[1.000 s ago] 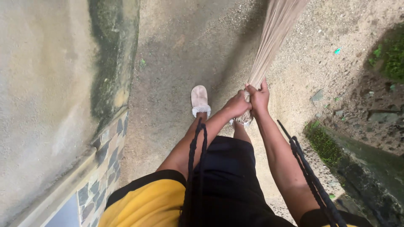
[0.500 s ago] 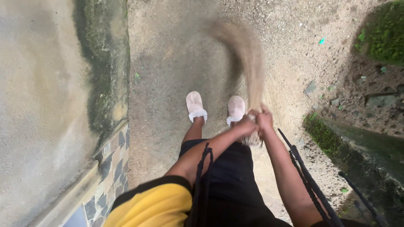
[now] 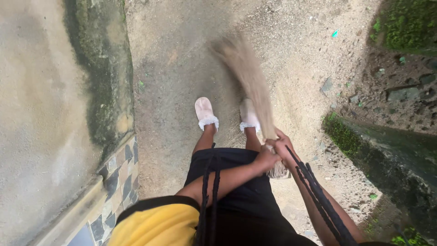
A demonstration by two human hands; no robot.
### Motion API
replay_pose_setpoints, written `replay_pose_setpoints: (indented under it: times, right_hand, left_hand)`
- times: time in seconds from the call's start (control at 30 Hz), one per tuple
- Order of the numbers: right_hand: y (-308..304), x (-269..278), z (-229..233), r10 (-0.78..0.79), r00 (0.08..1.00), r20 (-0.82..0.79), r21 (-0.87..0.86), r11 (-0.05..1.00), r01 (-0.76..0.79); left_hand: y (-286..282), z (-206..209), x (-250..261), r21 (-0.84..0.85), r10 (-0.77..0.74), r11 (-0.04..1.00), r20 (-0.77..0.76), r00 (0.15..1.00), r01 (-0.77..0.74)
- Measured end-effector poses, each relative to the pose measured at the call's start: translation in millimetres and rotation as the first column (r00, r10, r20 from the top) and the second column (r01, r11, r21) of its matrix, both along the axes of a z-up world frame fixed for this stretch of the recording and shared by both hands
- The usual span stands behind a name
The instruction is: Sweeping a dirt path with a stick broom.
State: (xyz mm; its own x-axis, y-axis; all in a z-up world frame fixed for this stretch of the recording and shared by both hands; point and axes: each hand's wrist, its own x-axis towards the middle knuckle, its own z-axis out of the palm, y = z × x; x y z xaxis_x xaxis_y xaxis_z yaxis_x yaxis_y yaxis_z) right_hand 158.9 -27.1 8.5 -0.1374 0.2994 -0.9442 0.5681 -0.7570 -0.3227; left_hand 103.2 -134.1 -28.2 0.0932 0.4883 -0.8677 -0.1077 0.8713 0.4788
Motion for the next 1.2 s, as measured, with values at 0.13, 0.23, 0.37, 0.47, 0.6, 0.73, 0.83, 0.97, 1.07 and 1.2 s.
replay_pose_setpoints:
  times: [0.13, 0.23, 0.37, 0.47, 0.6, 0.73, 0.83, 0.97, 1.07, 1.2]
  right_hand:
    - [11, 18, -23, -0.359, 0.932, -0.051, 0.146, 0.920, 0.363]
    - [25, 4, 2, -0.424, 0.879, -0.216, 0.263, 0.842, 0.471]
    - [-15, -28, 12, -0.333, 0.936, -0.112, 0.335, 0.874, 0.351]
    - [-92, -51, -15, -0.334, 0.936, -0.114, 0.301, 0.886, 0.353]
    - [-112, -121, -14, -0.241, 0.953, -0.183, 0.062, 0.965, 0.256]
    - [-54, -181, -59, -0.032, 0.983, -0.181, 0.315, 0.945, 0.089]
    - [4, -191, -54, -0.031, 0.987, -0.157, 0.307, 0.948, 0.078]
    - [30, -163, -6, -0.207, 0.948, -0.242, 0.329, 0.902, 0.280]
    - [-11, -140, 5, -0.453, 0.854, -0.256, 0.232, 0.829, 0.509]
    - [-66, -124, -23, -0.684, 0.723, -0.097, 0.085, 0.718, 0.691]
  left_hand:
    - [64, -15, -15, -0.046, -0.373, 0.927, -0.015, 0.928, 0.372]
    - [81, 10, -36, -0.033, -0.319, 0.947, 0.037, 0.947, 0.320]
    - [34, 34, -74, 0.060, -0.425, 0.897, -0.150, 0.893, 0.437]
    - [-31, 42, -122, 0.151, -0.406, 0.888, -0.186, 0.895, 0.434]
    - [-119, -10, -186, 0.056, -0.062, 0.997, 0.116, 0.991, 0.056]
    - [-30, 23, -223, 0.246, 0.119, 0.967, -0.215, 0.969, -0.064]
    - [20, 21, -222, 0.239, 0.198, 0.960, -0.224, 0.954, -0.144]
    - [73, 67, -201, -0.087, -0.100, 0.993, -0.268, 0.958, 0.079]
    - [29, 34, -190, 0.049, -0.218, 0.970, -0.268, 0.938, 0.240]
    - [-34, -31, -184, 0.137, -0.342, 0.926, -0.092, 0.935, 0.352]
